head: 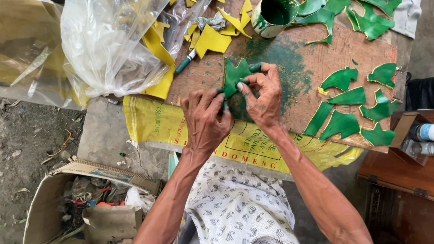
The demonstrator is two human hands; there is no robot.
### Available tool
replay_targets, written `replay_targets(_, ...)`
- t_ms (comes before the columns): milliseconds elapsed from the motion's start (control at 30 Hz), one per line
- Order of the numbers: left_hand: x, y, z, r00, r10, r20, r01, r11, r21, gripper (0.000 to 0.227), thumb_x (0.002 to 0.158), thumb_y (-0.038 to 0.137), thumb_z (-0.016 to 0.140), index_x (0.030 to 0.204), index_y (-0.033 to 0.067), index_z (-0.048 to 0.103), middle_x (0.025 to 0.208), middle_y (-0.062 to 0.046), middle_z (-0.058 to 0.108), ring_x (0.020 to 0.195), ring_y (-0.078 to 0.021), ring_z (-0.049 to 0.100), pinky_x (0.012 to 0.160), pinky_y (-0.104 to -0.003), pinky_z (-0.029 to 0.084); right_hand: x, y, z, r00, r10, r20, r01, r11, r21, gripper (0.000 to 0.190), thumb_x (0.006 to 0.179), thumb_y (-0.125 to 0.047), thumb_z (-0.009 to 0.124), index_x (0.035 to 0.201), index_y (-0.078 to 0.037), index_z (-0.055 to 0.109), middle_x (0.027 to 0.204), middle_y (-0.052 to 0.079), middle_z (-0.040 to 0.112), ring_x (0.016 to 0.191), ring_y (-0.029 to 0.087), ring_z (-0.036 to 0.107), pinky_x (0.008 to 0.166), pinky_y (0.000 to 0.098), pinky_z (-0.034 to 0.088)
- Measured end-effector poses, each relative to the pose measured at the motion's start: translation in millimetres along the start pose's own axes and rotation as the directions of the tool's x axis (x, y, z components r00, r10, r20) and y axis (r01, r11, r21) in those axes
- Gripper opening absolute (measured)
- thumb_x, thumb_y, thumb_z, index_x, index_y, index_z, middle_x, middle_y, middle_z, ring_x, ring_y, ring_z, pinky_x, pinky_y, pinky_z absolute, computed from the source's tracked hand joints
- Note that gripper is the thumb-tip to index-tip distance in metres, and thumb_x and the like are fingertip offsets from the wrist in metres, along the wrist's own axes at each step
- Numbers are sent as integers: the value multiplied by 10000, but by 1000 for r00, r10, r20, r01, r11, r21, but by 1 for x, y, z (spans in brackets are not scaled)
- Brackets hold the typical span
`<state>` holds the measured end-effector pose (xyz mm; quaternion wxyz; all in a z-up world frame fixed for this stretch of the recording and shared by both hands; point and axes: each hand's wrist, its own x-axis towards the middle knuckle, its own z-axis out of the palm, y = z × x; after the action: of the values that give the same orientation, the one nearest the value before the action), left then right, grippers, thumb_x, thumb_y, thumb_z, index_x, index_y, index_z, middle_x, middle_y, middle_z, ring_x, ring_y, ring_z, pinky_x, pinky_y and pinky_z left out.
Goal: The person paints yellow foam cutouts green using a small brush. They repeatedly dip the brush into a paint can, apply paint to each piece, and place the finished pieces on the table. The person handles the pieces one at a time, turning them over as needed to cover all surfaces.
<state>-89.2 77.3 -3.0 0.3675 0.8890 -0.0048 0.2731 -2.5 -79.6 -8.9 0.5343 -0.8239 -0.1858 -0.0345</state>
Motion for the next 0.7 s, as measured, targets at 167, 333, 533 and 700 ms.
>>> replay_targets(167, 4, -2, 9, 999, -2, 33, 5, 996, -86, 199, 836, 17, 729, 1031, 22, 687, 1114, -78, 664, 1036, -304, 588, 915, -429, 440, 5, 0, -5, 997, 45, 57, -44, 999, -22, 104, 908, 34, 742, 964, 74, 663, 1265, 110, 472, 988, 153, 671, 802, 262, 604)
replay_targets(333, 1, -15, 6, 990, 88, 106, -75, 990, -117, 189, 849, -19, 715, 1034, -3, 681, 1096, -119, 656, 983, -327, 593, 892, -428, 462, 2, -12, -5, 996, -43, 72, 45, 999, -22, 98, 894, 63, 749, 952, 67, 670, 1263, 131, 459, 1113, 196, 636, 898, 282, 624)
replay_targets(533, -2, -17, -8, 984, 110, 139, -97, 990, -102, 210, 787, 18, 750, 985, 34, 681, 1261, -128, 645, 1176, -330, 565, 961, -456, 392, -8, -21, -9, 995, -11, 100, 11, 1000, 2, 116, 886, 47, 749, 961, 79, 667, 1248, 132, 472, 1117, 209, 627, 887, 307, 594)
replay_targets(700, 7, -24, -11, 956, 159, 248, -149, 987, -61, 229, 755, 25, 747, 960, 52, 650, 1396, -135, 609, 1356, -337, 493, 1054, -496, 324, -13, -15, -8, 996, -40, 76, 38, 999, 28, 95, 919, 56, 730, 978, 80, 660, 1277, 136, 459, 1140, 199, 627, 917, 304, 590)
